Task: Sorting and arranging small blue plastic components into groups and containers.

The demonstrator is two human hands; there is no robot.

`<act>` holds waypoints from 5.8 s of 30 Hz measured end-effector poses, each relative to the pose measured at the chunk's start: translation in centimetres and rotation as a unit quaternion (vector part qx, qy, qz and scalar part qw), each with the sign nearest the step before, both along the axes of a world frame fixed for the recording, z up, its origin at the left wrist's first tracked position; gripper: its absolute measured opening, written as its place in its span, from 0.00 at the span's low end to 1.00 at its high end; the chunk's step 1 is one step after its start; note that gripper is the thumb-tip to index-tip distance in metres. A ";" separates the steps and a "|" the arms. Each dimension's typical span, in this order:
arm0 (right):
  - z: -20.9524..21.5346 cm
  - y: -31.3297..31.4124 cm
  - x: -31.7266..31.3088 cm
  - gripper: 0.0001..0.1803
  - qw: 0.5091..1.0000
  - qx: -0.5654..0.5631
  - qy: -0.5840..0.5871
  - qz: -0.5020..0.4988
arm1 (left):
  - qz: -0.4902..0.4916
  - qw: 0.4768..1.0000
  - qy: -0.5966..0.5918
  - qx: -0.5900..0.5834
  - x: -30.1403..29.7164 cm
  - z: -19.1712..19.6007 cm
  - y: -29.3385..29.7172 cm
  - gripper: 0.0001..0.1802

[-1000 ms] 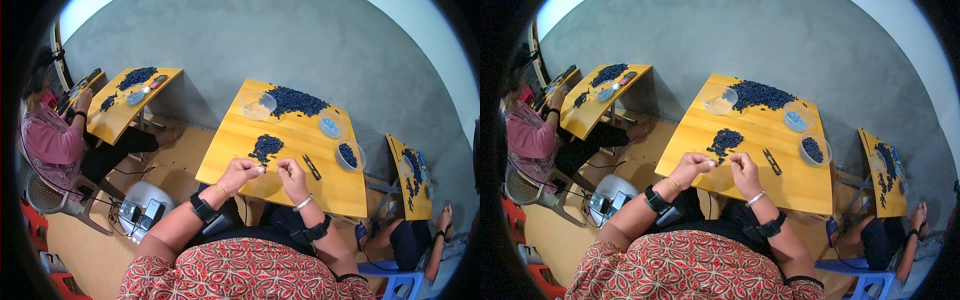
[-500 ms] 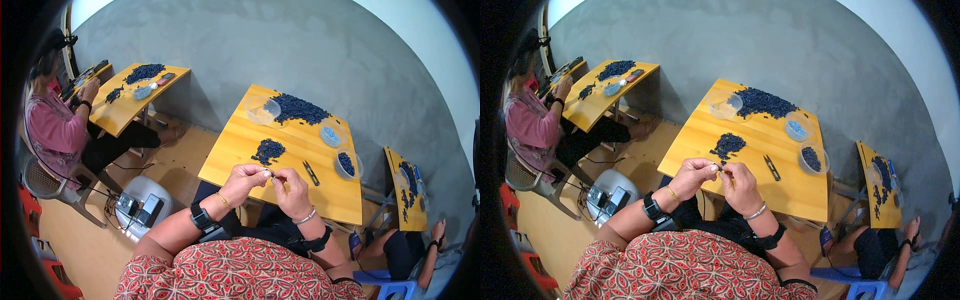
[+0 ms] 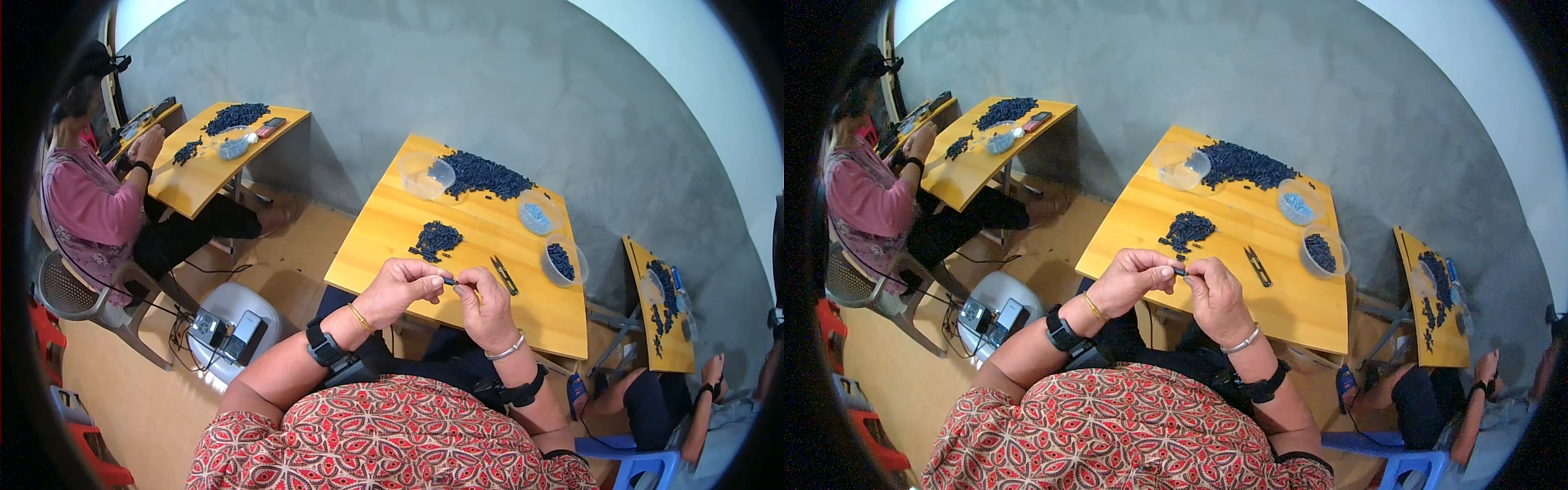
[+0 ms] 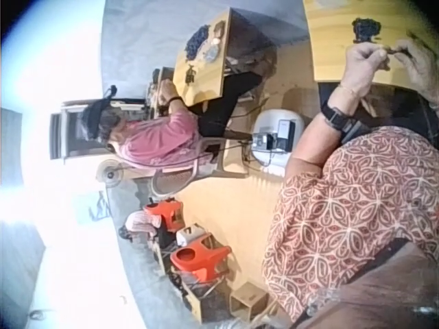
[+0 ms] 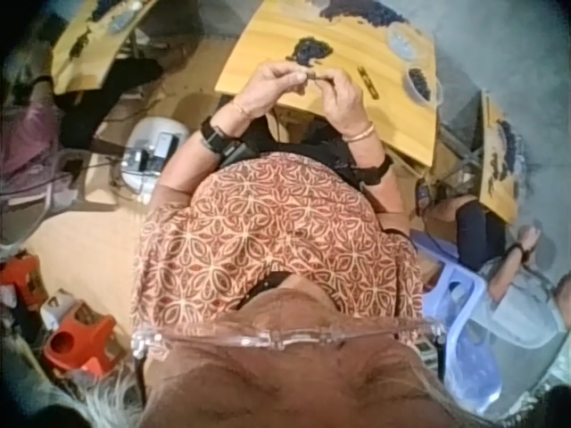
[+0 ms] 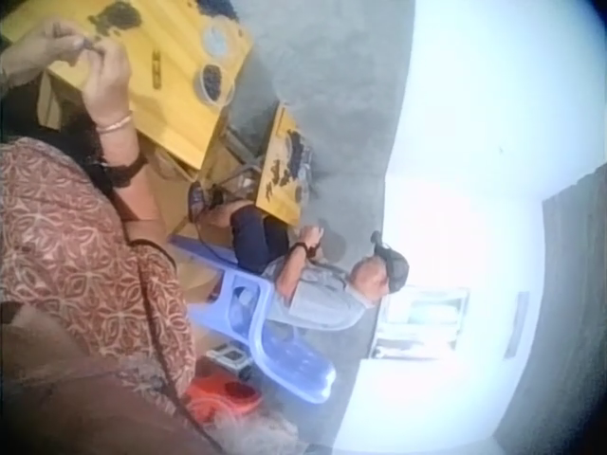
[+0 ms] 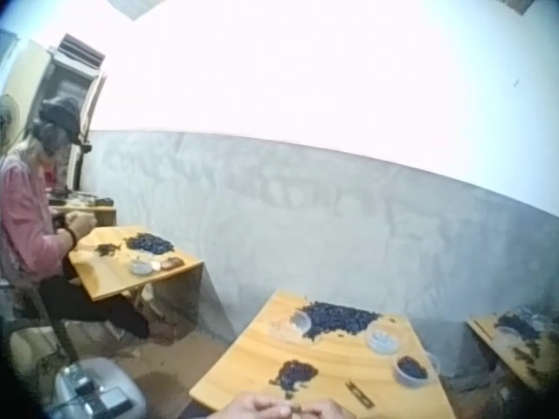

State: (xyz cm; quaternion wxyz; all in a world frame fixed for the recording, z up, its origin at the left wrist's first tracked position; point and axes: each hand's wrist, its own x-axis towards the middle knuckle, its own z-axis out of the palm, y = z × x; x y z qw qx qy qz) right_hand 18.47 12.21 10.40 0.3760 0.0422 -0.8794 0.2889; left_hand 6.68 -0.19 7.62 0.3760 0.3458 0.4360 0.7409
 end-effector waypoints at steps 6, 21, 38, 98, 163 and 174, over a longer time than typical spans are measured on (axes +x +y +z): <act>1.5 -0.2 0.8 0.04 0.999 0.037 0.004 0.000 | -0.073 0.996 0.050 -0.008 0.2 0.8 -0.4 0.09; 0.8 2.9 -0.9 0.04 0.995 -0.090 -0.026 -0.019 | -0.104 0.990 -0.095 -0.031 -2.0 0.7 2.3 0.08; -8.0 15.0 0.1 0.13 0.874 0.062 -0.341 -0.342 | -0.196 0.919 -0.341 -0.010 -7.4 -2.5 8.1 0.09; 3.7 -1.4 4.2 0.22 0.996 0.053 -0.029 -0.067 | -0.100 0.980 -0.168 0.028 2.2 4.6 -0.4 0.09; 3.1 -2.4 4.0 0.22 0.983 -0.118 -0.140 -0.026 | 0.175 0.961 0.212 -0.003 2.7 2.8 -0.1 0.07; 3.0 -2.7 3.4 0.24 0.984 -0.109 -0.142 -0.017 | 0.123 0.982 0.136 0.035 2.5 2.5 0.0 0.09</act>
